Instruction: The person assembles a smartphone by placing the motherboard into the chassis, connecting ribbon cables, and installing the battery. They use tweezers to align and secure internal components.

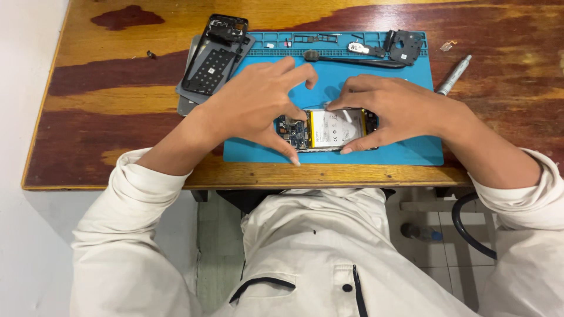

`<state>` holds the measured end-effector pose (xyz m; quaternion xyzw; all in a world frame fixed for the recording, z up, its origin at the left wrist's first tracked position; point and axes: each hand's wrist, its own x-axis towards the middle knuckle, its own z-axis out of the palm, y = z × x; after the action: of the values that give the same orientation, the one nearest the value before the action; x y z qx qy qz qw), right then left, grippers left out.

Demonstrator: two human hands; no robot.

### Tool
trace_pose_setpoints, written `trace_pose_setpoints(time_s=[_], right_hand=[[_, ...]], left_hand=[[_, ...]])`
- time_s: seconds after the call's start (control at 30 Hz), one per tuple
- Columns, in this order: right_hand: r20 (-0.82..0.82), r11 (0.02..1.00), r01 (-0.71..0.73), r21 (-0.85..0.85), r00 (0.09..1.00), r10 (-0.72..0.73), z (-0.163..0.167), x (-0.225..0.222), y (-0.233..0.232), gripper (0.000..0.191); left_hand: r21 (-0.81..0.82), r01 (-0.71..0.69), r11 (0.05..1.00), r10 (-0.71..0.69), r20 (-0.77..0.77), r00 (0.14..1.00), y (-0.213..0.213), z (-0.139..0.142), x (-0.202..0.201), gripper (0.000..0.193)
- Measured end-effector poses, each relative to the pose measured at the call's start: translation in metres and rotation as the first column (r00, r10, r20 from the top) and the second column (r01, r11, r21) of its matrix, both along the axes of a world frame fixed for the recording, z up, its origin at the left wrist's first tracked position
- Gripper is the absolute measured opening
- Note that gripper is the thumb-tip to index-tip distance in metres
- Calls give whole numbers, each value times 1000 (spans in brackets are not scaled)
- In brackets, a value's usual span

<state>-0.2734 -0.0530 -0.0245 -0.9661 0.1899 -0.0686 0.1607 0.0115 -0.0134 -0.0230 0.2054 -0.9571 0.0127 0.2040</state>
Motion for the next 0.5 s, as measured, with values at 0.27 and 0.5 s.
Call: trace_pose_setpoints(time_s=[0.27, 0.5], right_hand=[[19, 999, -37, 11, 999, 37, 3, 1, 0, 71], [176, 995, -96, -20, 979, 98, 6, -4, -2, 55]], left_hand=[[-37, -25, 999, 26, 12, 1000, 9, -3, -3, 70], [10, 36, 999, -35, -115, 993, 2, 4, 3, 61]])
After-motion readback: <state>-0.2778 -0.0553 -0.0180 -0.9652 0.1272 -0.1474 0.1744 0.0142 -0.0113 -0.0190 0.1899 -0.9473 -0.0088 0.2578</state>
